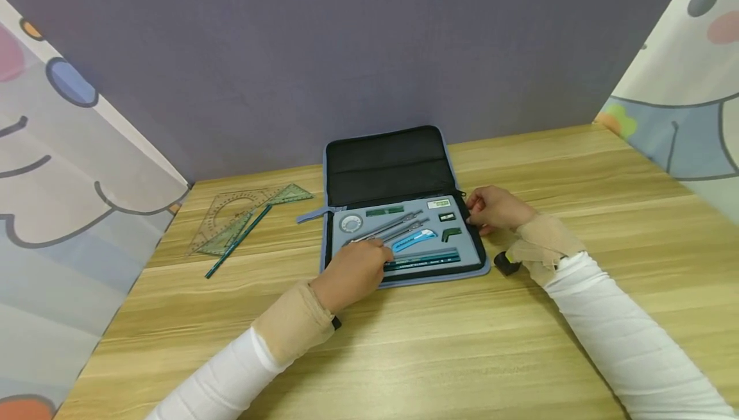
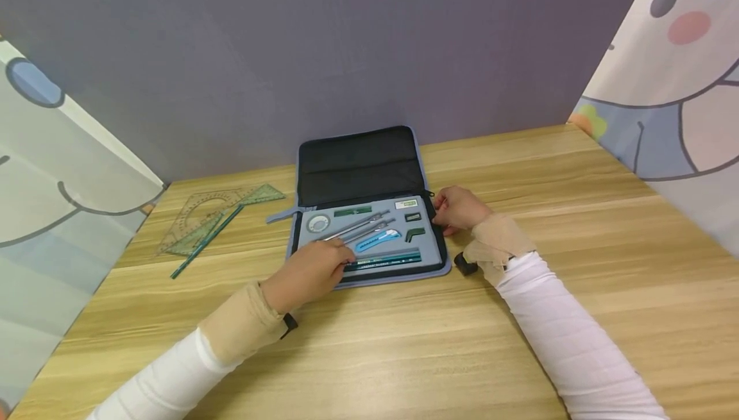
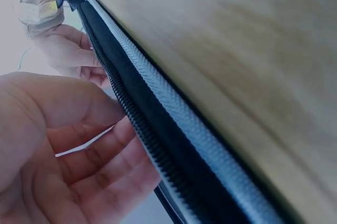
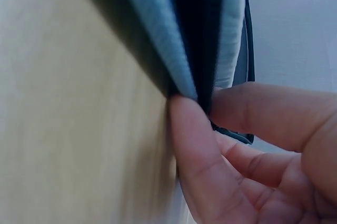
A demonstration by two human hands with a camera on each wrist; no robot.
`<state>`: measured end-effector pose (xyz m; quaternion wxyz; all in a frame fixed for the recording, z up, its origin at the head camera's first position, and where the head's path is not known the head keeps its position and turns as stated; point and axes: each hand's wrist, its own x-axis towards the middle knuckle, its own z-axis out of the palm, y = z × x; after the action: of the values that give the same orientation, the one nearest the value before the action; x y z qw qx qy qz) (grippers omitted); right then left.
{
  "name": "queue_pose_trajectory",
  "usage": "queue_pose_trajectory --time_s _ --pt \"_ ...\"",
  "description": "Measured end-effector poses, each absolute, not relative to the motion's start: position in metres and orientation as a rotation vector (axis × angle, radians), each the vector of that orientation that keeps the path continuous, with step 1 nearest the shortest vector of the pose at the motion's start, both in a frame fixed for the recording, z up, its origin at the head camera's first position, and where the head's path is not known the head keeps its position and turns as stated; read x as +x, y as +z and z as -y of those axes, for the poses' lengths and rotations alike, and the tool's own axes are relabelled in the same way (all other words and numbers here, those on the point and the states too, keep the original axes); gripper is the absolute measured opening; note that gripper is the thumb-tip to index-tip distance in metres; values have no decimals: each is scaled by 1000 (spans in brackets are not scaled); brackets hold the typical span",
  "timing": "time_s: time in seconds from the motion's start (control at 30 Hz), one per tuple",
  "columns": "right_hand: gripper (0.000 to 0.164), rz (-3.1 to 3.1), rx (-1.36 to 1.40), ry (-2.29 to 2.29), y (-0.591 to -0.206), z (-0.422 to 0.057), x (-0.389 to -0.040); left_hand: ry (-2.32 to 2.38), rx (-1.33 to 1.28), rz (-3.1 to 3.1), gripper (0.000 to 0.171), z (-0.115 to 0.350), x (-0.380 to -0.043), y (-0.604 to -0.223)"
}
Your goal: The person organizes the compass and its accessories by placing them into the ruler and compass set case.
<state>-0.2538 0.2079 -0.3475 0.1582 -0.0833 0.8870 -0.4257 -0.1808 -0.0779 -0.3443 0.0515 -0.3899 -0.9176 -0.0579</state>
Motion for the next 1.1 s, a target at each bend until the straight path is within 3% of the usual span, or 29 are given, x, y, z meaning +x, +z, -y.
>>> queue_pose_trajectory --time_s 0.83,1.1 --pt "30 -2561 -250 -1178 -346 -207 -254 -274 -1101 2770 18 76 -179 -345" --pt "29 -2560 -267 -1194 -349 -208 -255 -303 -845 2842 16 100 -183 -331"
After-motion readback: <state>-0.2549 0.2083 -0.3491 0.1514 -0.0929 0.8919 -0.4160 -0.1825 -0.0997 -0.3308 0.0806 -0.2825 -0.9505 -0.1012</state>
